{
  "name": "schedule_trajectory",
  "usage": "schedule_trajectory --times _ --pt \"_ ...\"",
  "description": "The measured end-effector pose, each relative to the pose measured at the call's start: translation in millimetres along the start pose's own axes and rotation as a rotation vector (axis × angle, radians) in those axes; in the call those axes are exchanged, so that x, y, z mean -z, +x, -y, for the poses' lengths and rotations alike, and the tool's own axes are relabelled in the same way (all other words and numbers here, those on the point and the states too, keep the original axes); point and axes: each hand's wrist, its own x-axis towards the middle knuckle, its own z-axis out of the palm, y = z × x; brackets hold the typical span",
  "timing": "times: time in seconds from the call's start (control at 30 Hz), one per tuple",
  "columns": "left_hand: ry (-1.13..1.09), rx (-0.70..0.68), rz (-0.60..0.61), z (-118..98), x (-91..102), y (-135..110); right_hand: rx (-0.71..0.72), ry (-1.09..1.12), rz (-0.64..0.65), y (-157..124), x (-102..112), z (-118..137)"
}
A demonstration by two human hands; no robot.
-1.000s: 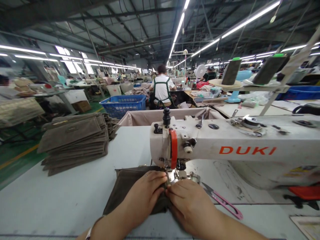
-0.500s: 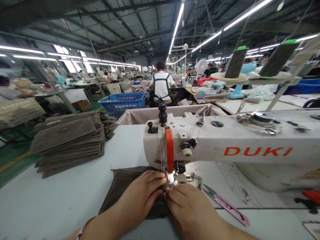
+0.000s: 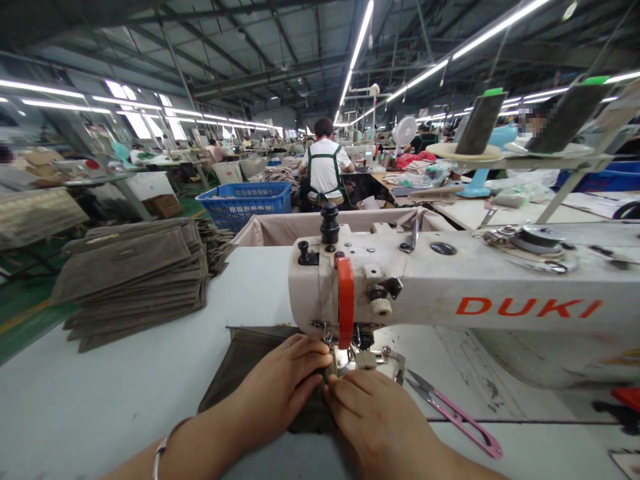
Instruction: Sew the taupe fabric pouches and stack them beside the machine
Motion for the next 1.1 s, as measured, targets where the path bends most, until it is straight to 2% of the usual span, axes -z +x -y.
schedule_trajectory --times 0.1,0.17,0.3,0.4,0.5,0.67,0.73,0.8,0.87,0.93,1.03,1.1 --pt "0.012 0.026 0.025 -3.1 4.1 -3.0 -0.019 0.076 -0.054 -1.7 4.6 -1.0" --pt "0.023 0.052 0.068 -6.8 7.8 -7.4 -0.064 0.215 -0.052 -3.6 19.9 -5.1" --pt "0.047 0.058 0.159 -13.8 13.5 -18.5 -0.247 0.422 0.074 -10.7 62.6 -21.7" --pt "0.085 0.014 0.127 -15.6 13.9 -23.3 -0.302 0.48 0.122 -16.1 78.3 -35.3" --pt "0.089 0.009 0.076 -14.5 10.6 -23.8 -0.357 0.505 0.107 -18.9 79.6 -42.5" --pt "-0.046 0.068 0.036 -10.5 7.5 -18.5 -0.316 0.648 0.228 -21.5 76.8 -45.9" --pt "-0.164 0.152 0.003 -9.4 10.0 -14.9 -0.377 0.568 0.159 -19.6 67.2 -47.5" --pt "-0.248 0.237 -0.031 -9.1 12.7 -12.0 -0.491 0.391 0.041 -15.0 52.2 -48.0" --pt "-0.267 0.272 -0.056 -9.6 13.0 -11.1 -0.538 0.227 -0.049 -9.6 37.9 -45.8" --pt "-0.236 0.258 -0.075 -10.2 9.9 -12.6 -0.465 0.159 -0.098 -5.5 29.6 -39.8" --pt "-0.105 0.191 -0.088 -9.0 2.0 -17.4 -0.18 0.239 -0.068 -4.0 27.6 -26.2" --pt "0.0 0.152 -0.047 -5.0 -0.8 -19.6 -0.022 0.291 -0.018 -4.8 26.4 -18.0"
